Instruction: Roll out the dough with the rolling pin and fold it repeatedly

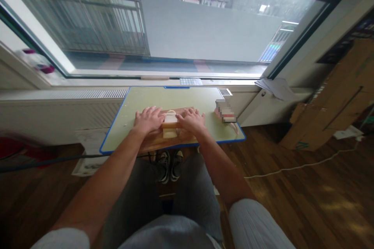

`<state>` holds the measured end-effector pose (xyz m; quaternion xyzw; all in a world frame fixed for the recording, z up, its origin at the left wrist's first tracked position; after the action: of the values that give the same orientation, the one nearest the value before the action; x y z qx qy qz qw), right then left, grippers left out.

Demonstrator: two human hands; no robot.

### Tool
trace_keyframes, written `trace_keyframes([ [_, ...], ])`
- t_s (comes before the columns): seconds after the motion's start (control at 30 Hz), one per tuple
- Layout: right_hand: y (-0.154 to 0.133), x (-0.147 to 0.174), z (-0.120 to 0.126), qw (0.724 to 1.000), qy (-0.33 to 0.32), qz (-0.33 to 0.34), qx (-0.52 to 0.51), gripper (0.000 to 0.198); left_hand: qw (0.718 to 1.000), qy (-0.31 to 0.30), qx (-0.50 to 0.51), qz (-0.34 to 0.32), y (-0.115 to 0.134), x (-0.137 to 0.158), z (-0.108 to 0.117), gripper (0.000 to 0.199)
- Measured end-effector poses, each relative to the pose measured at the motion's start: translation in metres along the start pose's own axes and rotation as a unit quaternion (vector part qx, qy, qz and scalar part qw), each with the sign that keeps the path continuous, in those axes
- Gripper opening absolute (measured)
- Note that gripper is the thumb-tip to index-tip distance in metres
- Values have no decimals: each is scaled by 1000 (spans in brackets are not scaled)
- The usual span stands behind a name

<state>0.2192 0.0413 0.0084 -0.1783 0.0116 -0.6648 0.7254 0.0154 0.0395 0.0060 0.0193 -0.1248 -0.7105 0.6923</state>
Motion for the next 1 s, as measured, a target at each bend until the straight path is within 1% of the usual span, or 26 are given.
trace_keyframes([
  [0.17,2,15,-8,1000,19,-4,18,68,1000,4,-13,-2,3,12,-3,65],
  [0.33,0,41,-12,997,63,10,44,64,998,56,-12,-22,9,38,-1,58],
  [0.43,-1,55,-13,994,98,9,48,63,997,74,-12,-31,11,53,-1,57],
  [0.53,-1,62,-16,992,118,10,45,63,996,85,-9,-34,11,64,-2,57],
  [0.6,0,61,-18,991,124,10,45,63,995,93,-9,-35,10,65,-3,56],
  [0.67,1,55,-17,992,119,6,48,63,994,98,-13,-37,10,61,-2,54],
  [0.73,2,45,-15,994,101,-1,49,63,995,94,-17,-38,9,50,-1,54],
  [0.9,2,13,-7,999,41,-8,27,72,999,29,0,-25,1,6,-3,62],
  [1.0,2,-5,-2,1000,28,-8,12,74,1000,8,20,-19,-4,-17,-4,64],
])
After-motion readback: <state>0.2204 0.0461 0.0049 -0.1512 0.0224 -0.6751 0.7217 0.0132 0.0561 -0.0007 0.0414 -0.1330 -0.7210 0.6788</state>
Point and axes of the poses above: each hand's wrist, its own x-axis away from the middle knuckle, its own z-axis out of the back of the hand, y = z × x, the point moved 7 cm from there along -x, towards the middle knuckle, and after that the axes turned 8 degrees about -y, right-handed, at the moved point
